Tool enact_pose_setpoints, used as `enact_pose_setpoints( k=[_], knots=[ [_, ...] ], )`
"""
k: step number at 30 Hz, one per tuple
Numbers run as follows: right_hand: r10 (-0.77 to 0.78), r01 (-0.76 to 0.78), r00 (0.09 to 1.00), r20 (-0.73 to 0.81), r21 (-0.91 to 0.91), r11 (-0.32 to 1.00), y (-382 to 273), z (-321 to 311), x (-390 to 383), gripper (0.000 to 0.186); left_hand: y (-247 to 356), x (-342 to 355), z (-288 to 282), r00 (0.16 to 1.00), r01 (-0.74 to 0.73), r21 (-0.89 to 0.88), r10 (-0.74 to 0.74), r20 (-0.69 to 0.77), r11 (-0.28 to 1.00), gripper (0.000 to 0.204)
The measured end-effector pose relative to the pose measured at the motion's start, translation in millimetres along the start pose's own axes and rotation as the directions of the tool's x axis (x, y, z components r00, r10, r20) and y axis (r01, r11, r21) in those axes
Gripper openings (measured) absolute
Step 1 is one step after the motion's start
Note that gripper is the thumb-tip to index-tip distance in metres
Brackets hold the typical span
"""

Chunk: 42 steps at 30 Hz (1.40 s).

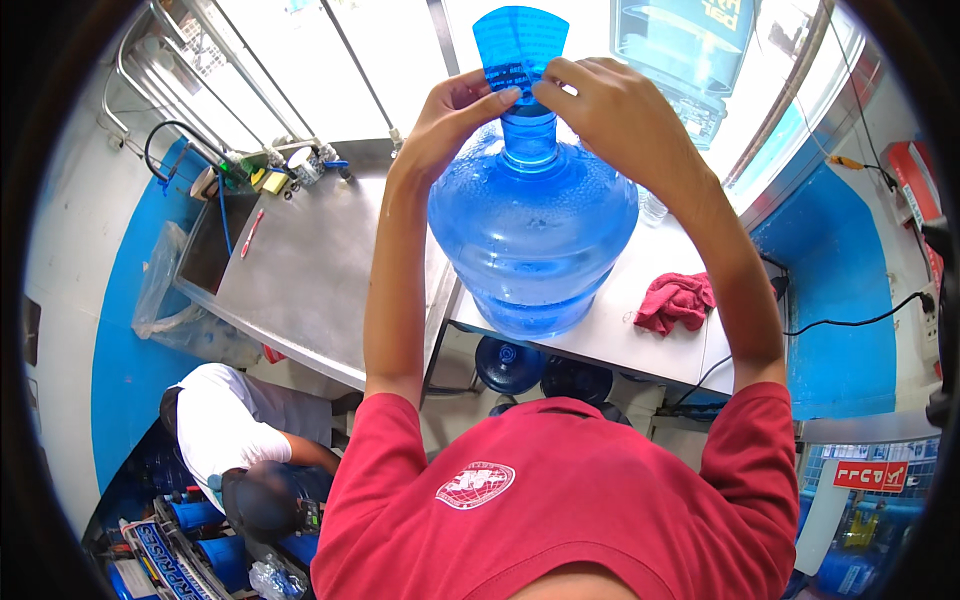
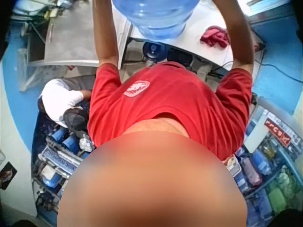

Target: The person seals large blue water jugs by placing a blue plastic cap on the opening and using a red heat gun to shrink the cap around the neck. They then wipe the stainless steel counter with a red cloth and place the sealed jugs on the floor among other jugs.

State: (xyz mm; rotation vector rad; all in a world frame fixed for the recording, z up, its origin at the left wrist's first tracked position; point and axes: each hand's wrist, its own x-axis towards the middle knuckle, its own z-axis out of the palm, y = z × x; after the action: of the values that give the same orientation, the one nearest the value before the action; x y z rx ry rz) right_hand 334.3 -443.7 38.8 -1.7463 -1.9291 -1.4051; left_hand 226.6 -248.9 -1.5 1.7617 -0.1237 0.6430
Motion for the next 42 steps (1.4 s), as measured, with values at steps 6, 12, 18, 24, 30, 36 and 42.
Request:
enact_pose_setpoints(
  k=[6,12,18,24,30,36,42],
  knots=[
    [0.039,-0.050,0.982,-0.183,-0.058,0.997,-20,-1,-17,0.011,3,-2,9,1.000,-0.025,-0.059,0.025,0.000,0.998,0.047],
    [0.201,-0.193,0.948,-0.245,0.055,0.980,-44,16,-29,0.009,10,-5,13,0.995,-0.080,-0.072,0.084,0.052,0.994,0.043],
    [0.524,-0.488,0.850,-0.045,0.304,0.818,-53,1,-61,0.017,7,-18,19,0.999,-0.039,-0.015,0.039,-0.024,0.999,0.044],
    [0.847,-0.847,0.531,-0.021,0.007,0.531,9,-41,-236,0.029,16,-11,11,0.997,0.024,0.039,-0.027,0.075,0.999,0.068],
    [0.747,-0.623,-0.506,0.430,-0.782,0.028,44,-50,-480,0.085,12,15,29,0.998,0.059,0.231,-0.059,-0.006,0.971,0.061],
    [0.914,-0.723,-0.064,0.401,-0.650,0.235,11,1,-582,0.043,6,-10,66,0.903,0.223,0.526,0.030,-0.429,0.821,0.049],
    [0.922,-0.744,-0.243,0.302,-0.668,0.023,15,10,-575,0.055,9,-22,84,0.859,0.243,0.498,0.054,-0.509,0.832,0.038]
  ],
)
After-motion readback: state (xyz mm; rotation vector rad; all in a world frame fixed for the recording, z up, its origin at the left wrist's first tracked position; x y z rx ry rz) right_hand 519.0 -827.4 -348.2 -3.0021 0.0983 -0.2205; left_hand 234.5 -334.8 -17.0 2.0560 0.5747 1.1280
